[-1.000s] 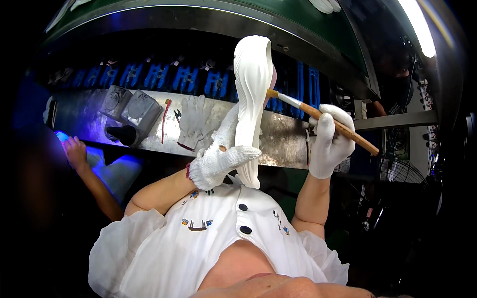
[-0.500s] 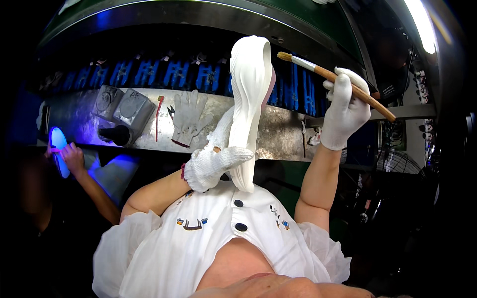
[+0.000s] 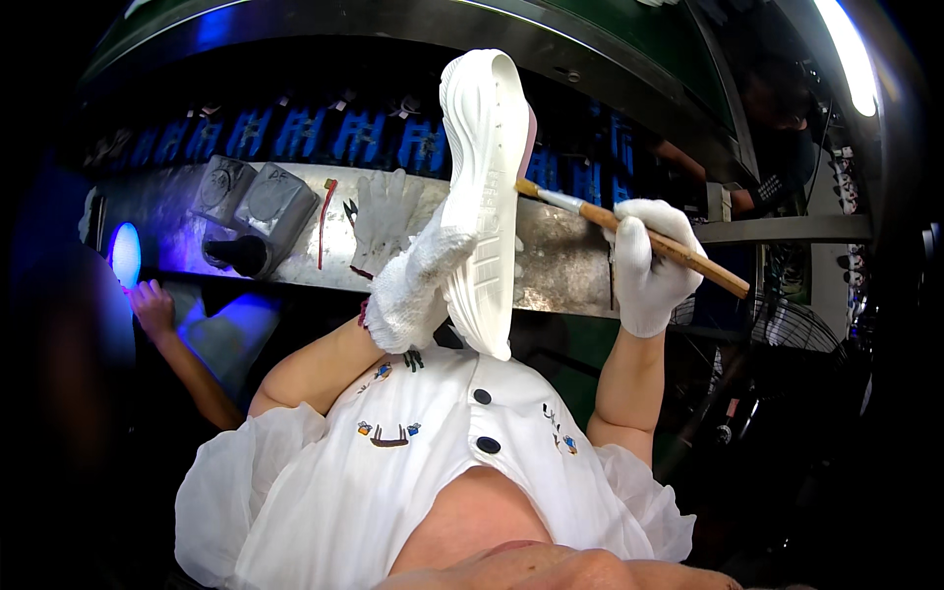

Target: The person repeatedly picks up white slip-on shoes from a conveyor belt, applies a white substance to the soles using a brush, and places them back on the belt. The task is performed continuously in a factory setting with other workers visible in the background.

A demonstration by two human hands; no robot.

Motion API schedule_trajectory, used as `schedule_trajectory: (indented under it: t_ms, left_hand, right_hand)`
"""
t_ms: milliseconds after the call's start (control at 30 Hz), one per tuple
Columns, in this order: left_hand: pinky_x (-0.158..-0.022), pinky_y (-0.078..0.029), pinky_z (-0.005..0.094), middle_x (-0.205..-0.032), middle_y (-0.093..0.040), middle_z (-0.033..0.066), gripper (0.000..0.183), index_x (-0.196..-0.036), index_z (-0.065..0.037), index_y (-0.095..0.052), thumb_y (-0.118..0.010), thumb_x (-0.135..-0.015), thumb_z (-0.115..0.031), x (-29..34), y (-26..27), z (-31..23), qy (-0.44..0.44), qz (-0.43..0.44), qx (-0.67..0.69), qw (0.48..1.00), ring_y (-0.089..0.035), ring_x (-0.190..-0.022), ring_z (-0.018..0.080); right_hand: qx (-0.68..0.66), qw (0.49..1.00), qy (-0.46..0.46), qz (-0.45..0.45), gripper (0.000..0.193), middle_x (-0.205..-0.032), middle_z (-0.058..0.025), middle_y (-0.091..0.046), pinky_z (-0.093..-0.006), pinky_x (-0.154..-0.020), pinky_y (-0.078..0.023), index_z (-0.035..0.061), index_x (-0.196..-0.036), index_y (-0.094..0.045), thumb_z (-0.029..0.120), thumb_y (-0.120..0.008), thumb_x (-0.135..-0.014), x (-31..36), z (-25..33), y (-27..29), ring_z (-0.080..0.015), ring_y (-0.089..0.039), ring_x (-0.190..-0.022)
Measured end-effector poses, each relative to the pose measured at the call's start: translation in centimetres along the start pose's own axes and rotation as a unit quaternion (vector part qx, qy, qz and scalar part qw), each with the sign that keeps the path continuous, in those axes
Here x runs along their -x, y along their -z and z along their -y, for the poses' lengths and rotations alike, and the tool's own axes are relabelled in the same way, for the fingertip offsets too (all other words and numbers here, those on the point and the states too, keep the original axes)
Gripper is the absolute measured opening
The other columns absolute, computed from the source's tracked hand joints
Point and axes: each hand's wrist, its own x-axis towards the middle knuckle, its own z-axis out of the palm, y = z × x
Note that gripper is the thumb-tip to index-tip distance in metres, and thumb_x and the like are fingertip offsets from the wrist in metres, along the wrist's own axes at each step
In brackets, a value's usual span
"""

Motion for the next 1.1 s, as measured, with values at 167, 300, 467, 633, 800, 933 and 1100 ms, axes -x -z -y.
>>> schedule_trajectory:
  t_ms: [167,300,467,633,800,933,1100]
  left_hand:
    - [-0.088,-0.059,0.0437,-0.125,-0.058,0.0231,0.087,-0.145,0.001,-0.037,-0.048,-0.092,-0.066,-0.5,1.3,-0.8,-0.025,0.054,0.073,0.996,-0.067,-0.104,0.0318]
    - [-0.089,-0.059,0.0465,-0.126,-0.057,0.0244,0.096,-0.147,-0.001,-0.036,-0.046,-0.087,-0.075,-0.5,2.3,-0.8,-0.012,0.086,0.075,0.993,-0.066,-0.107,0.034]
    - [-0.089,-0.059,0.0454,-0.128,-0.055,0.0235,0.093,-0.148,-0.003,-0.034,-0.047,-0.088,-0.072,0.9,2.0,0.5,0.037,0.046,0.059,0.997,-0.065,-0.108,0.0333]
    - [-0.075,-0.058,0.0471,-0.121,-0.053,0.0275,0.101,-0.15,-0.007,-0.033,-0.05,-0.082,-0.08,0.5,1.9,-0.7,0.107,0.194,0.272,0.936,-0.063,-0.098,0.0373]
    - [-0.045,-0.048,0.0337,-0.091,-0.052,0.0174,0.084,-0.138,-0.012,-0.051,-0.043,-0.087,-0.077,0.8,2.4,-2.5,0.164,0.193,0.273,0.928,-0.057,-0.067,0.0254]
    - [-0.042,-0.045,0.0334,-0.088,-0.052,0.0178,0.083,-0.139,-0.014,-0.049,-0.042,-0.087,-0.078,1.3,2.6,-2.1,0.188,0.176,0.274,0.927,-0.055,-0.062,0.0251]
    - [-0.038,-0.042,0.033,-0.085,-0.052,0.0182,0.083,-0.142,-0.016,-0.048,-0.042,-0.086,-0.078,1.0,3.6,-1.2,0.208,0.169,0.29,0.919,-0.052,-0.056,0.0247]
  right_hand:
    - [-0.146,0.985,-0.016,-0.093,0.011,-0.072,-0.0091,-0.064,-0.0221,-0.052,-0.046,-0.005,-0.095,-0.064,0.004,-0.062,-0.089,0.9,0.9,0.2,-0.0101,-0.057,-0.058]
    - [-0.141,0.971,-0.091,-0.171,0.02,-0.076,-0.009,-0.066,-0.0182,-0.058,-0.046,-0.0035,-0.101,-0.065,0.015,-0.06,-0.095,-0.3,1.1,0.4,-0.0091,-0.061,-0.064]
    - [-0.105,0.988,-0.04,-0.104,0.014,-0.09,-0.0098,-0.069,-0.0196,-0.065,-0.055,-0.0023,-0.103,-0.066,0.009,-0.064,-0.095,-1.3,0.8,-0.4,-0.0107,-0.068,-0.073]
    - [-0.174,0.972,0.052,-0.152,0.022,-0.096,-0.0123,-0.071,-0.0178,-0.065,-0.053,0.0001,-0.114,-0.062,0.015,-0.062,-0.098,-1.9,-0.1,-1.4,-0.009,-0.067,-0.079]
    - [-0.208,0.965,0.11,-0.112,0.026,-0.115,-0.0167,-0.068,-0.0233,-0.075,-0.056,0.0044,-0.127,-0.053,0.012,-0.052,-0.102,-2.8,-0.4,-3.3,-0.0145,-0.069,-0.09]
    - [-0.242,0.956,0.142,-0.082,0.028,-0.126,-0.0195,-0.063,-0.0328,-0.095,-0.054,0.0038,-0.128,-0.051,0.001,-0.051,-0.1,-3.4,-0.7,-5.5,-0.0235,-0.068,-0.107]
    - [-0.226,0.963,0.141,-0.039,0.027,-0.124,-0.0198,-0.064,-0.0257,-0.084,-0.056,0.0015,-0.125,-0.053,0.002,-0.056,-0.098,-3.7,-0.8,-7.9,-0.0157,-0.07,-0.091]
